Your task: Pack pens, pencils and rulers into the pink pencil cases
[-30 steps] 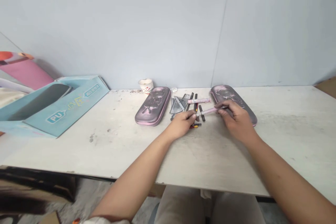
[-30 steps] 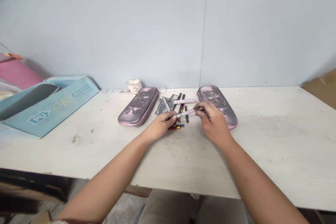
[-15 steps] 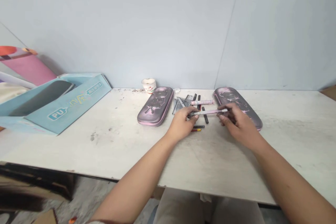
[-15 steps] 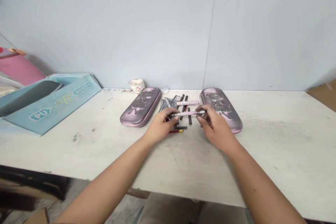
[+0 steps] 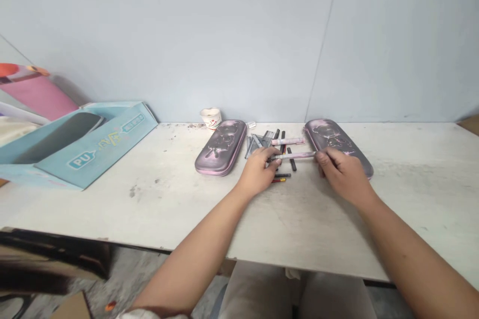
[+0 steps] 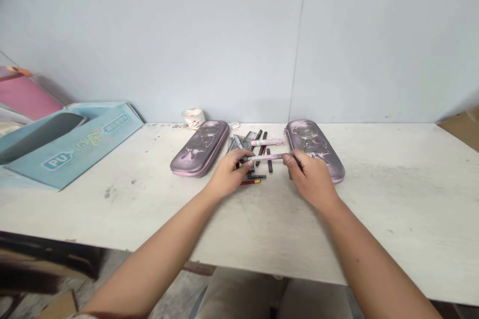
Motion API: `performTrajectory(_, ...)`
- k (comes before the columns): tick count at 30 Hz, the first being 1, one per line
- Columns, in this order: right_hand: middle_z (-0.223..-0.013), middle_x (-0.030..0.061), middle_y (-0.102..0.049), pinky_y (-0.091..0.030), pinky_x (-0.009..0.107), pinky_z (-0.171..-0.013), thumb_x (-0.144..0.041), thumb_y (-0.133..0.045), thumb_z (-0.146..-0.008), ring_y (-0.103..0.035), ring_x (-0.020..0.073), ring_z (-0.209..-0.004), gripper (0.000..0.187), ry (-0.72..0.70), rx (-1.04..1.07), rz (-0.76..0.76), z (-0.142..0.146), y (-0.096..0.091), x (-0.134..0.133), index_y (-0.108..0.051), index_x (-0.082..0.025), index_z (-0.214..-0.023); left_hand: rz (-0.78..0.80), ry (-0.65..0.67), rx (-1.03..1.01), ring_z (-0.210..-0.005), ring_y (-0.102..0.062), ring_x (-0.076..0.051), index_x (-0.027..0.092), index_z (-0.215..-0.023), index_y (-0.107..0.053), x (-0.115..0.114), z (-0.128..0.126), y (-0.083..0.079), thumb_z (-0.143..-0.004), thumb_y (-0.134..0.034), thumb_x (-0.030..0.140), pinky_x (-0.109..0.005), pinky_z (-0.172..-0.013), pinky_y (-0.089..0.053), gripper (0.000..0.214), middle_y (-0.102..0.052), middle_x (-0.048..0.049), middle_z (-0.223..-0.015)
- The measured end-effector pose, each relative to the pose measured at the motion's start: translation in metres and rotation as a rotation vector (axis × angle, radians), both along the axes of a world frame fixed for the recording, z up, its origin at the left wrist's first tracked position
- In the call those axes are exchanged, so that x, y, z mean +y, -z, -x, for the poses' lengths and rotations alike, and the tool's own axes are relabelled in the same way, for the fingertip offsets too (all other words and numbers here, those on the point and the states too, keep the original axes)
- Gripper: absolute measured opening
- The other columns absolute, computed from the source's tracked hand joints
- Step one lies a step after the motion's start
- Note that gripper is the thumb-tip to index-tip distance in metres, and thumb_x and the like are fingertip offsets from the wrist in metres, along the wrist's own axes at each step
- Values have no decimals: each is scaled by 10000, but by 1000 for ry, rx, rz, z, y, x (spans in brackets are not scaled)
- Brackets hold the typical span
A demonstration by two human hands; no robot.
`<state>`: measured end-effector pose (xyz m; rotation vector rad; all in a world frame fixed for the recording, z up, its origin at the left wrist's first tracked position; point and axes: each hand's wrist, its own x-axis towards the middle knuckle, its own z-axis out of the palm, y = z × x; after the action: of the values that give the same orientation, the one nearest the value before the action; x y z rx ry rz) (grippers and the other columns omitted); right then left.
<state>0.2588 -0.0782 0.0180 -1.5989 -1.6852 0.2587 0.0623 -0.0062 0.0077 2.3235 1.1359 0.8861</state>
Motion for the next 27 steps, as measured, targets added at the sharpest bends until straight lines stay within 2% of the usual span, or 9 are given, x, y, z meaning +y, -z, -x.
performTrajectory(3, -743, 7, -643, -381, 250, -566, -408, -420, -849, -554, 135, -581, 272, -55, 46, -29, 1, -1, 0, -532, -211, -998, 1, 2, 11, -828, -542, -176, 186, -941, -599, 1, 0, 2, -798, -492, 217, -312, -771, -420, 181, -603, -40, -867)
performTrajectory(7, -587, -2, -594, -353, 255, -554, -427, -343, -881, -521, 131, -527, 332, -27, -2, 18, 0, -2, -1, -547, -204, -744, 11, 19, -2, -835, -539, -175, 185, -933, -597, 3, 0, 3, -796, -488, 216, -307, -770, -416, 177, -597, -39, -866)
performTrajectory(12, -708, 4, -637, -364, 241, -547, -419, -404, -858, -540, 128, -554, 268, -108, 78, 38, 2, -3, -1, -518, -207, -976, 1, 48, -7, -862, -528, -179, 177, -939, -580, 1, 0, 0, -828, -444, 256, -310, -794, -407, 192, -590, -45, -879)
performTrajectory(16, -570, 20, -597, -276, 247, -499, -479, -336, -873, -522, 152, -506, 355, 17, -224, 22, 19, 6, 0, -536, -199, -787, -59, 78, 109, -930, -504, -199, 175, -997, -541, 2, -8, 2, -904, -267, 380, -361, -857, -376, 355, -588, -66, -974)
performTrajectory(18, -551, 38, -593, -226, 253, -485, -494, -313, -875, -518, 158, -482, 394, 70, -401, 14, 32, 13, 1, -541, -191, -769, -91, 66, 213, -977, -487, -215, 176, -1013, -523, 6, -14, 5, -906, -237, 421, -412, -908, -337, 392, -578, -72, -1029)
performTrajectory(20, -578, 52, -611, -203, 258, -482, -470, -298, -888, -528, 158, -487, 395, 50, -512, 20, 44, 18, 1, -553, -184, -793, -128, 66, 295, -1037, -468, -218, 182, -1034, -513, 12, -20, 8, -909, -223, 422, -467, -989, -249, 396, -570, -68, -1065)
performTrajectory(22, -645, 64, -636, -224, 262, -494, -447, -285, -899, -554, 165, -541, 391, 4, -548, 9, 48, 19, 2, -562, -179, -835, -173, 54, 325, -1123, -432, -211, 190, -1101, -488, 16, -22, 8, -916, -210, 402, -497, -1054, -115, 396, -551, -66, -1122)
performTrajectory(24, -728, 77, -649, -287, 270, -541, -438, -275, -903, -576, 186, -645, 396, 25, -527, -46, 42, 17, 3, -569, -175, -871, -198, 27, 312, -1214, -368, -206, 195, -1185, -444, 15, -20, 5, -918, -208, 399, -502, -1077, -25, 410, -512, -74, -1202)
performTrajectory(27, -880, 125, -634, -366, 322, -707, -388, -275, -900, -551, 243, -855, 392, 215, -474, -167, 14, 12, 6, -582, -150, -952, -187, 42, 295, -1308, -251, -242, 199, -1263, -392, 3, -9, -1, -879, -299, 492, -516, -1082, -13, 492, -422, -107, -1318)
